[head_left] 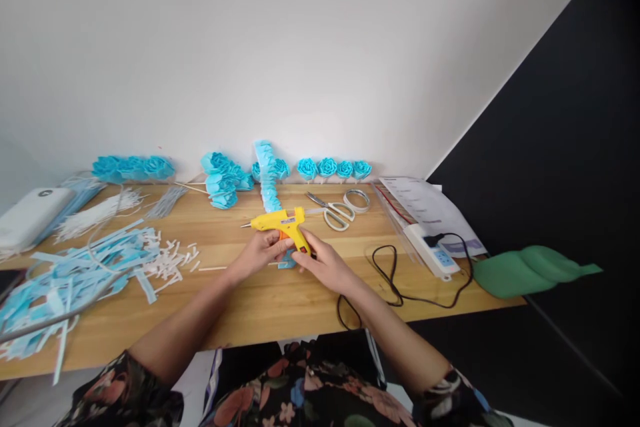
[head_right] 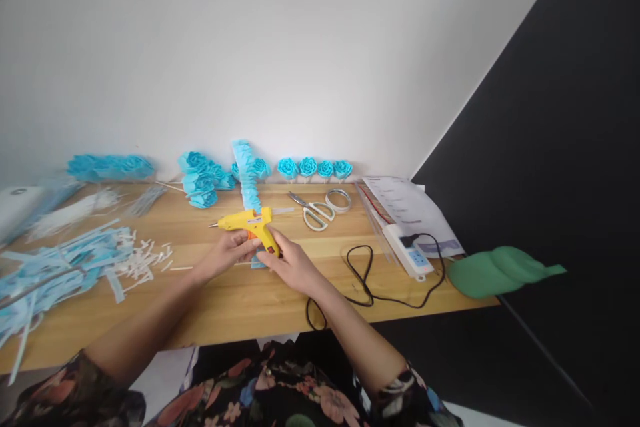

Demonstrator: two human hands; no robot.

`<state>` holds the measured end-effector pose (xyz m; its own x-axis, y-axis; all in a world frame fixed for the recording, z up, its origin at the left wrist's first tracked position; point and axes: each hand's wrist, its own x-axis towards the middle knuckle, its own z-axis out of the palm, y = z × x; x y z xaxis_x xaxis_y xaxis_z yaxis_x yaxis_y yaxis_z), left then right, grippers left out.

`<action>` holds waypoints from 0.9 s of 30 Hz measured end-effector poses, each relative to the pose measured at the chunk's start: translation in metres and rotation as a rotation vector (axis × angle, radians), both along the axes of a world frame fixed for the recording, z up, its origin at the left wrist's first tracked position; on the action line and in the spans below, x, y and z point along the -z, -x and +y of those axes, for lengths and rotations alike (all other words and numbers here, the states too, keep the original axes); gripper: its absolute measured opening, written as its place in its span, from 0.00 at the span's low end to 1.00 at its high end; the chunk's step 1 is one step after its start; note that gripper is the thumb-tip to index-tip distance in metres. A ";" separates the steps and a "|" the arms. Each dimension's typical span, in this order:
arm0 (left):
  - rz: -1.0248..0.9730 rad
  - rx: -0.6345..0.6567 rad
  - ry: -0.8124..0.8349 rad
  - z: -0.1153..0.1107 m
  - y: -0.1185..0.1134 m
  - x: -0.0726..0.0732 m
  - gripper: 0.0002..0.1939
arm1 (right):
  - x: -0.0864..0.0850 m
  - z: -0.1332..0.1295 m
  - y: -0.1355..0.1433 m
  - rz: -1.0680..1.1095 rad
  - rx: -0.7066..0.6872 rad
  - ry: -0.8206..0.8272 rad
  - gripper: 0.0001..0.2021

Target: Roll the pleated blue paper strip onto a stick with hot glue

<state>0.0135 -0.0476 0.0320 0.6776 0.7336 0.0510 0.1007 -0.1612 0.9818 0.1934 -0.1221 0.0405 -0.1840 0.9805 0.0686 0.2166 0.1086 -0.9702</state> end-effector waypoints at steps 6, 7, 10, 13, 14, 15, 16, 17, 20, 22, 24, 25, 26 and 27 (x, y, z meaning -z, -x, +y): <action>-0.112 -0.098 -0.013 0.005 0.001 0.002 0.27 | -0.023 0.017 -0.005 0.188 0.130 -0.007 0.20; -0.111 -0.092 -0.012 0.005 0.001 0.002 0.29 | -0.032 0.018 -0.009 0.286 0.176 -0.026 0.18; -0.067 -0.018 0.008 0.002 0.001 0.001 0.28 | -0.058 0.021 -0.020 0.552 0.250 -0.062 0.12; -0.046 0.110 0.014 -0.004 -0.002 0.001 0.28 | -0.071 0.023 -0.023 0.695 0.244 -0.037 0.09; -0.052 0.156 0.002 -0.006 -0.003 0.001 0.28 | -0.072 0.022 -0.021 0.720 0.226 -0.022 0.09; -0.064 0.196 -0.012 -0.008 -0.004 0.001 0.28 | -0.072 0.022 -0.020 0.732 0.204 -0.008 0.09; -0.085 0.219 -0.025 -0.009 -0.005 0.002 0.28 | -0.071 0.021 -0.017 0.725 0.176 0.006 0.10; -0.119 0.218 -0.034 -0.009 -0.006 0.002 0.28 | -0.069 0.019 -0.015 0.697 0.146 0.020 0.10; -0.263 0.115 -0.017 -0.008 -0.007 -0.001 0.30 | -0.062 0.012 -0.008 0.555 0.075 0.054 0.10; -0.356 0.048 0.019 -0.007 -0.009 -0.006 0.30 | -0.056 0.008 -0.004 0.489 0.052 0.069 0.12; -0.391 0.028 0.076 -0.009 -0.013 -0.014 0.29 | -0.050 0.006 0.000 0.465 0.035 0.084 0.13; -0.386 0.022 0.112 -0.010 -0.016 -0.019 0.27 | -0.048 0.006 0.001 0.451 0.020 0.095 0.12; -0.366 0.016 0.156 -0.012 -0.021 -0.023 0.25 | -0.045 0.007 0.002 0.432 0.002 0.106 0.12; -0.343 -0.001 0.203 -0.013 -0.026 -0.027 0.23 | -0.043 0.008 0.002 0.404 -0.011 0.108 0.13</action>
<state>0.0393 -0.0606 0.0593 0.6455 0.7529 0.1284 -0.2388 0.0393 0.9703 0.1910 -0.1141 0.0834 -0.1735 0.9842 0.0345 -0.1842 0.0019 -0.9829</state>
